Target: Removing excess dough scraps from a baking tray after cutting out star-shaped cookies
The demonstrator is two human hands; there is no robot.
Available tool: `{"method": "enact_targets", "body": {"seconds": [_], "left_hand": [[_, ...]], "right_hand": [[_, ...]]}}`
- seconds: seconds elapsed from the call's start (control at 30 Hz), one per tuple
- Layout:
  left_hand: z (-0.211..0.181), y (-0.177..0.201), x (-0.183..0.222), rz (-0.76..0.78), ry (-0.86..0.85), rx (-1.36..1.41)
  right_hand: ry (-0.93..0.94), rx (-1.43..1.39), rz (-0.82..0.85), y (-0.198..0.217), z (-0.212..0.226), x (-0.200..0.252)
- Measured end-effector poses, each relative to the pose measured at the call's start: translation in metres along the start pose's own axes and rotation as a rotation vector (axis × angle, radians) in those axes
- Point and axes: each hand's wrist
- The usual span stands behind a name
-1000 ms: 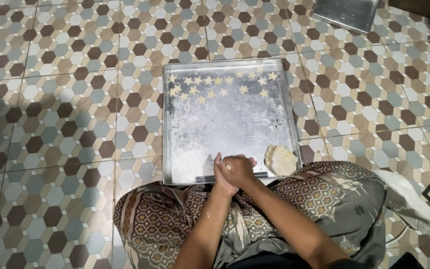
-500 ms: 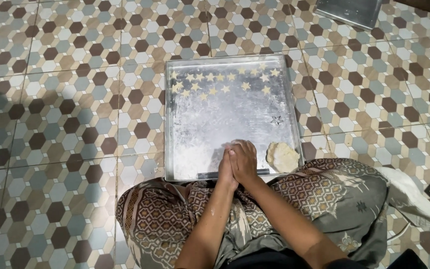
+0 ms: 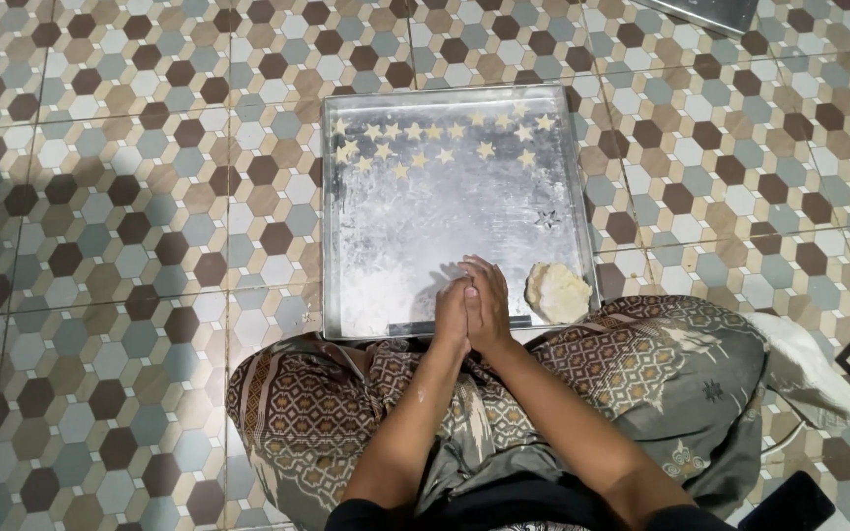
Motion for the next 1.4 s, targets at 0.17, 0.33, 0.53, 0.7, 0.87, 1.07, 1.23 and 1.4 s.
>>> {"method": "enact_targets", "body": {"seconds": [0.17,0.33,0.53,0.7,0.87,1.07,1.23,1.4], "left_hand": [[-0.009,0.004,0.003,0.053,0.039,0.133],[-0.027,0.006,0.016,0.193,0.167,0.396],[-0.049,0.004,0.028,0.411,0.359,0.811],[-0.02,0.013,0.01,0.619,0.422,0.926],[-0.002,0.008,0.002,0.563,0.295,0.917],[0.129,0.033,-0.076,0.667,0.034,1.047],[0.154,0.041,-0.086,0.497,-0.164,1.05],[0.07,0.043,-0.054,0.172,0.604,0.867]], "right_hand": [[0.038,0.044,-0.034,-0.004,-0.002,0.001],[0.245,0.133,-0.037,0.003,0.016,-0.004],[0.32,0.14,-0.04,-0.001,0.004,-0.001],[0.309,0.114,-0.066,-0.012,-0.015,0.009],[0.218,0.097,-0.033,-0.01,-0.018,0.006],[0.099,0.085,-0.007,-0.027,-0.011,-0.011],[0.002,0.083,0.011,-0.033,-0.009,-0.017],[-0.111,0.063,0.021,-0.032,0.005,-0.008]]}}
Point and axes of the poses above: each hand's wrist, its own x-axis away from the middle knuckle, its own y-axis out of the back of the hand, z = x × y, and after that the axes turned 2 degrees about x, right-handed
